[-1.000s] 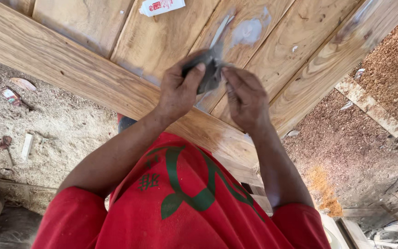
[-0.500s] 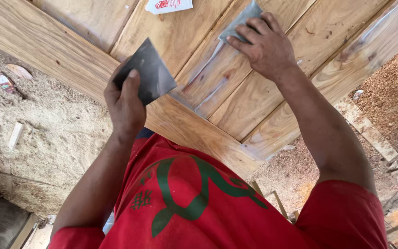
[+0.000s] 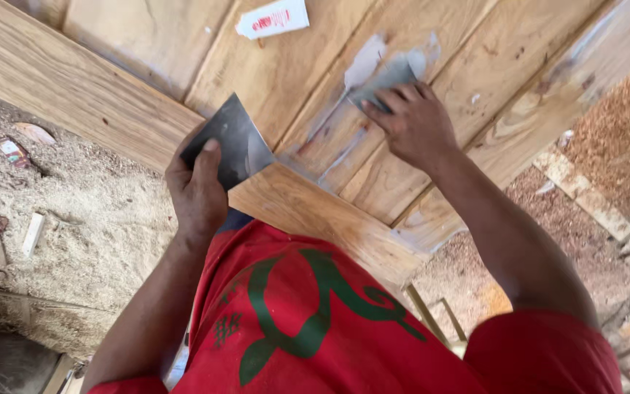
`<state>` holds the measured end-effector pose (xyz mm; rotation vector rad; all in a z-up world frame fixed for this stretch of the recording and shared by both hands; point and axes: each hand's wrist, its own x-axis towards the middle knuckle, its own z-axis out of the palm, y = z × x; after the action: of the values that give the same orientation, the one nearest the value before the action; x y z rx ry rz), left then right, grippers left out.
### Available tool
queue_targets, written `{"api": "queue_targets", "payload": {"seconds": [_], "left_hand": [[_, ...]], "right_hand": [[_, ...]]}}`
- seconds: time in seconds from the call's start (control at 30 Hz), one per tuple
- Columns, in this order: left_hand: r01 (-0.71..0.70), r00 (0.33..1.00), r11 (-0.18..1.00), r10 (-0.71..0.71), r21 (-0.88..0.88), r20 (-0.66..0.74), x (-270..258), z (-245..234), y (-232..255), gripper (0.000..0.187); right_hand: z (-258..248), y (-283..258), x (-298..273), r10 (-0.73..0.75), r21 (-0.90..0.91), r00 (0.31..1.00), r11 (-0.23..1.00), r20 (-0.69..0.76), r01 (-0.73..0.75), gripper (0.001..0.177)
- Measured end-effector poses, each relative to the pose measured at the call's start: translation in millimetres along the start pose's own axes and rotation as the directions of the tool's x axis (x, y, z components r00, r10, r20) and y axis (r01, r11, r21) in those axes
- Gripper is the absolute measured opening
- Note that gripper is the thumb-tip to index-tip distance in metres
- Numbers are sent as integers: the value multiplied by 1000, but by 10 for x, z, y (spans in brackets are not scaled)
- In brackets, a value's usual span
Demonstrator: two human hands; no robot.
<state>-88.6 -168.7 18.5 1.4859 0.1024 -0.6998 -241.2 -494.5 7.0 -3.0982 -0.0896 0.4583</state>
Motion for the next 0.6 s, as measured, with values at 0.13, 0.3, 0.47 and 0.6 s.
{"api": "queue_targets", "payload": {"seconds": [0.13, 0.3, 0.47, 0.6], "left_hand": [[21, 999, 998, -20, -52, 25, -72, -78, 38, 30], [41, 998, 999, -41, -3, 45, -19, -114, 20, 30], [91, 995, 994, -88, -64, 50, -22, -193, 6, 28], [63, 995, 996, -58, -61, 80, -13, -240, 33, 29]], "right_hand": [[-56, 235, 10, 273, 59, 962, 960, 18, -273, 50], [390, 259, 261, 387, 232, 922, 897, -6, -375, 47], [485, -392, 263, 342, 201, 933, 911, 114, -359, 59], [309, -787, 212, 271, 187, 959, 941, 81, -282, 57]]}}
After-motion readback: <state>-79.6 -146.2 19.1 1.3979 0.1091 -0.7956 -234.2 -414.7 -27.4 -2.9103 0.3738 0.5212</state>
